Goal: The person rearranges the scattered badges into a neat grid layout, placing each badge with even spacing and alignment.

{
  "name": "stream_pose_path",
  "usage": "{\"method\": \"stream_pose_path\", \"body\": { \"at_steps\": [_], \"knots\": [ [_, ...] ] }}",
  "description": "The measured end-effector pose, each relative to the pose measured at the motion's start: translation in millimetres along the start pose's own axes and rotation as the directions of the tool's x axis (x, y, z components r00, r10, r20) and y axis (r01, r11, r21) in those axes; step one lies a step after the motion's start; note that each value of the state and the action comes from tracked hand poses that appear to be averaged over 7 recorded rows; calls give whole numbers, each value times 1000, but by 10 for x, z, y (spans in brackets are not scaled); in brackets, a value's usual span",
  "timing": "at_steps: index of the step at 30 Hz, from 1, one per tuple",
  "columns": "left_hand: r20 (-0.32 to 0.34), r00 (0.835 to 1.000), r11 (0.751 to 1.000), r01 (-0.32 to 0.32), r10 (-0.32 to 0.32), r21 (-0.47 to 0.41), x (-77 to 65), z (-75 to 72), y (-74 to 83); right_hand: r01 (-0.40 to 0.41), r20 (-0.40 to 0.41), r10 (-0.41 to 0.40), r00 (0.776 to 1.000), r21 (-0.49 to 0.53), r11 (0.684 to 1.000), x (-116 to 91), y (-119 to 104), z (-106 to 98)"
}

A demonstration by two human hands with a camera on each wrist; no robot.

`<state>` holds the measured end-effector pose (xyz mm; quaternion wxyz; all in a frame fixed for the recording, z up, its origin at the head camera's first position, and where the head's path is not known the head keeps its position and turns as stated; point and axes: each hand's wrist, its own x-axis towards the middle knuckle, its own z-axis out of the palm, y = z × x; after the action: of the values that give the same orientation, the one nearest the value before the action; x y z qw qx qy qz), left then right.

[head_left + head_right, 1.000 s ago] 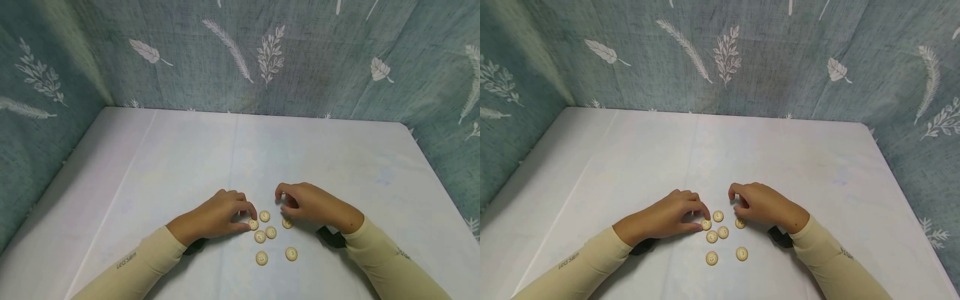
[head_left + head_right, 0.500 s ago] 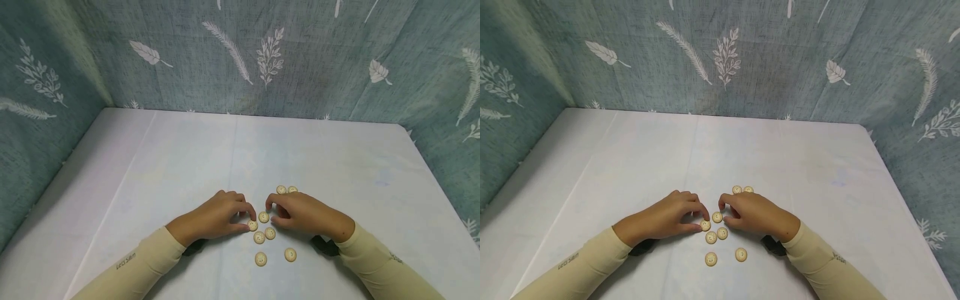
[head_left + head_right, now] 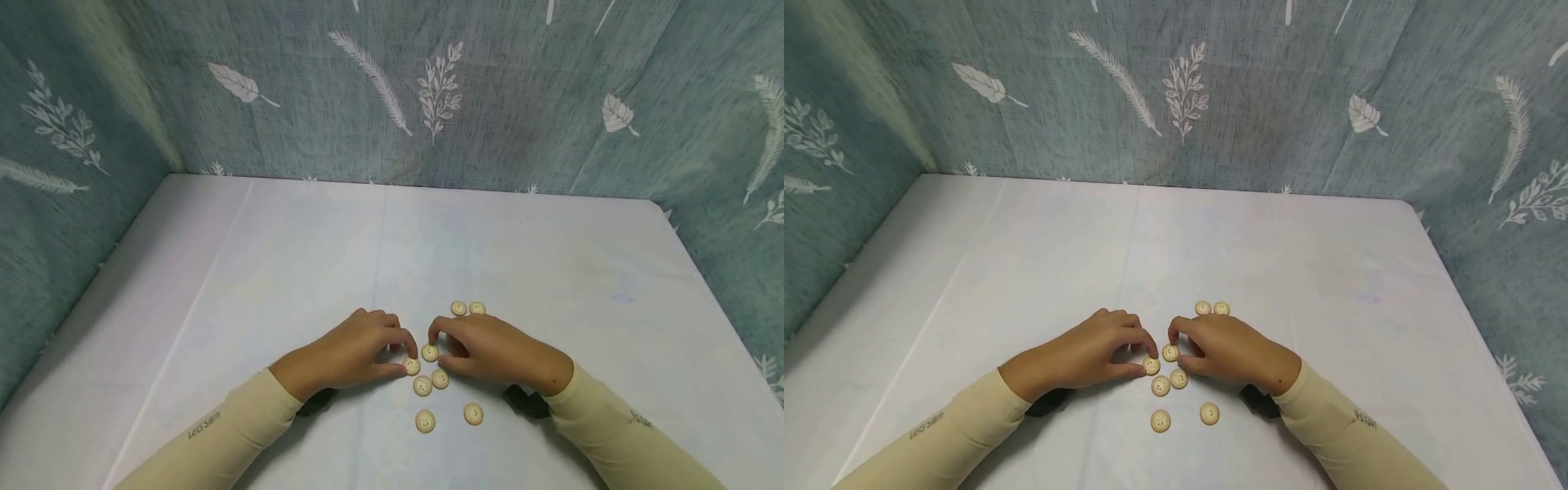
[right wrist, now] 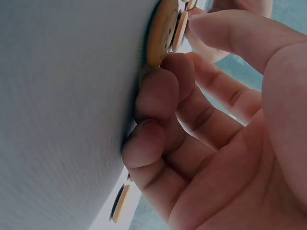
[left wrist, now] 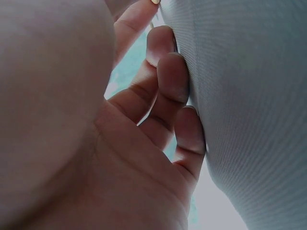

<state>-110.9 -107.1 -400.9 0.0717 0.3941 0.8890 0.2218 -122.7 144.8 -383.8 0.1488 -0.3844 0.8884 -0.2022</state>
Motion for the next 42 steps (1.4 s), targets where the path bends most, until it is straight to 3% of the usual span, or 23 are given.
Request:
{"method": "stream_pose_path", "body": {
  "at_steps": [7,21,35,42],
  "knots": [
    [9,1000,1000,2,-2,-13,2,0,5,-18,26,18,1000,-5,1000,-1,-13,6],
    [33,999,999,25,-25,-25,-12,3,6,29,36,-27,999,-51,998,14,-17,16],
    [1,1000,1000,5,-5,4,0,-44,-7,34,4,-34,999,-74,997,48,-37,-20],
    [23,999,1000,25,-25,-13,-5,-13,-4,47,-1,-47,999,-36,998,32,-30,23]
  ]
}}
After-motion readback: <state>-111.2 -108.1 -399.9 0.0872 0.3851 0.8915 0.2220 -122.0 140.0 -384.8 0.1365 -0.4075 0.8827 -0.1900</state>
